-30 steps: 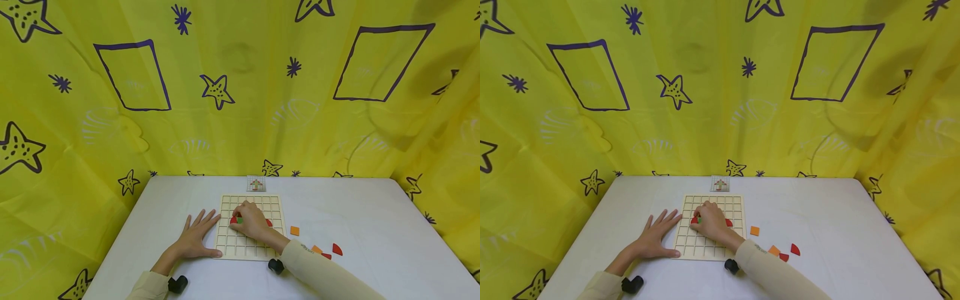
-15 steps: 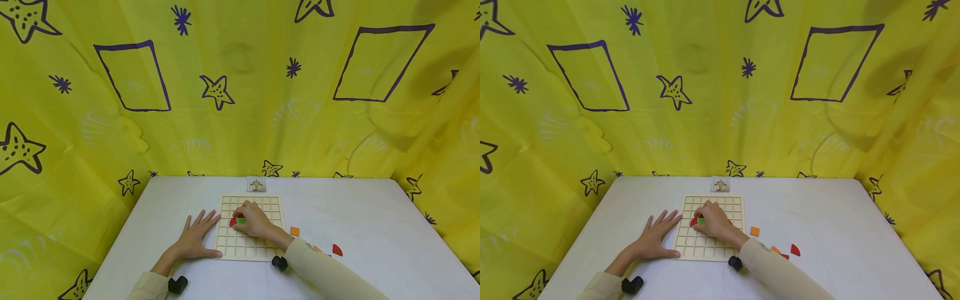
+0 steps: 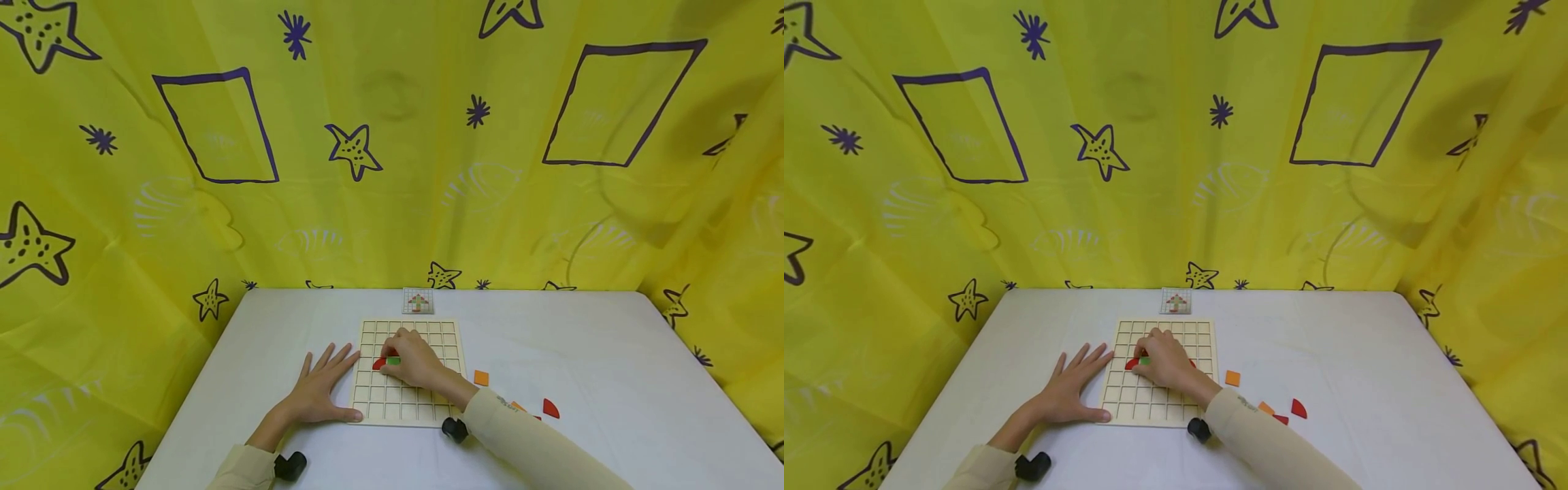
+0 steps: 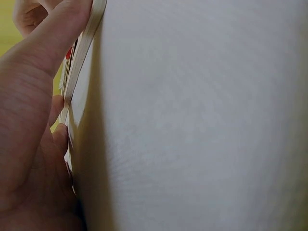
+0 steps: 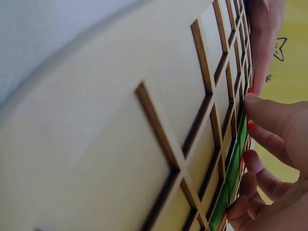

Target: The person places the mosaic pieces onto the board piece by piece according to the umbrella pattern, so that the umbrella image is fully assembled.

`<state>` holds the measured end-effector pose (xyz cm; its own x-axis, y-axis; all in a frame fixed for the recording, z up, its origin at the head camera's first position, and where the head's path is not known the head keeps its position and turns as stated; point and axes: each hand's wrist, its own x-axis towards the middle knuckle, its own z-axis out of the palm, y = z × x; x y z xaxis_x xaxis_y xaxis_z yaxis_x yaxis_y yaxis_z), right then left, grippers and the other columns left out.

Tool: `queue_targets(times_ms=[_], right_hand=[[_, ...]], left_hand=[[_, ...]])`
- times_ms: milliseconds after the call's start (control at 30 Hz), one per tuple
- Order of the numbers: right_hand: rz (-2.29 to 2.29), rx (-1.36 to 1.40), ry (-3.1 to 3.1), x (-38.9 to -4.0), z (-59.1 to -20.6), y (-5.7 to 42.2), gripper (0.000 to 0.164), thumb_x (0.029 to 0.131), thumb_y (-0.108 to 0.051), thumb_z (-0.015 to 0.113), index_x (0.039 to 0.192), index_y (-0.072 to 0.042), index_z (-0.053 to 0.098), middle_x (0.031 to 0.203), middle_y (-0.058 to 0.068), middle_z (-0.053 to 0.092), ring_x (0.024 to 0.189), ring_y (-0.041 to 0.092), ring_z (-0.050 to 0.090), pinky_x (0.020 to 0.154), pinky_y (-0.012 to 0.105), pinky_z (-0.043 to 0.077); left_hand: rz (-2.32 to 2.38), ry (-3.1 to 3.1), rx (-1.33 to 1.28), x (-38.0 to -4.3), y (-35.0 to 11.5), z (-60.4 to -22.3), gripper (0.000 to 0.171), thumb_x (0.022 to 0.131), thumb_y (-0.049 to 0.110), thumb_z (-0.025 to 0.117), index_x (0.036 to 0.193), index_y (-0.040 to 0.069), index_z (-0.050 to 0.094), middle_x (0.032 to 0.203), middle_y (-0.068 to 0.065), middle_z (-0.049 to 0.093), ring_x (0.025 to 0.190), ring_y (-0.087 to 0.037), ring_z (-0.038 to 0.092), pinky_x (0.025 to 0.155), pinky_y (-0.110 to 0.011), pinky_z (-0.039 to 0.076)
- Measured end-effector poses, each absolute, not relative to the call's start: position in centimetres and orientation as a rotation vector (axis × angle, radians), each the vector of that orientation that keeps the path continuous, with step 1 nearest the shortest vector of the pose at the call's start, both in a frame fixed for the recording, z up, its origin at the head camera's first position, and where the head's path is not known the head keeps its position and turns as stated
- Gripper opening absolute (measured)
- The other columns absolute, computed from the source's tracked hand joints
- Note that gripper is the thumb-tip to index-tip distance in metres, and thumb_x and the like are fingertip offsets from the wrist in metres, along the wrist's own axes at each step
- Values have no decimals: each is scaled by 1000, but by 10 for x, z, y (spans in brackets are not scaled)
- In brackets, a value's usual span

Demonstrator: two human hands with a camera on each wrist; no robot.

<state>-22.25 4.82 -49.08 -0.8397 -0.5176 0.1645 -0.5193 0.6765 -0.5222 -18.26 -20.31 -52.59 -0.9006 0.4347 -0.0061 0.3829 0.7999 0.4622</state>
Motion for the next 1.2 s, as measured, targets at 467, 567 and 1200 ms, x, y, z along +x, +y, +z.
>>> queue_targets(times_ms=[467,567,1200], right_hand=[[907,900,-2891,-222,-488,50,22,87,-24,84,104,-14,75,99,4,61,85,17,48,72,32,41],[918,906,-2886,-222,-489,50,21,87,-23,83,105,-14,76,99,5,62,85,18,48,72,33,41],[1094,1049,-2906,-227,-467,90,47,93,-20,78,137,-11,64,131,13,59,119,30,55,100,50,50]], left_hand=[[715,2891,681,-182,-203,-527,117,66,77,79,162,26,35,170,-1,22,158,-38,8,117,-73,-7],[716,2887,696,-180,-202,-522,116,67,74,80,161,21,37,170,-6,25,156,-42,10,116,-75,-4],[714,2888,665,-183,-204,-529,118,65,78,78,162,28,34,171,0,21,158,-36,6,117,-72,-7]])
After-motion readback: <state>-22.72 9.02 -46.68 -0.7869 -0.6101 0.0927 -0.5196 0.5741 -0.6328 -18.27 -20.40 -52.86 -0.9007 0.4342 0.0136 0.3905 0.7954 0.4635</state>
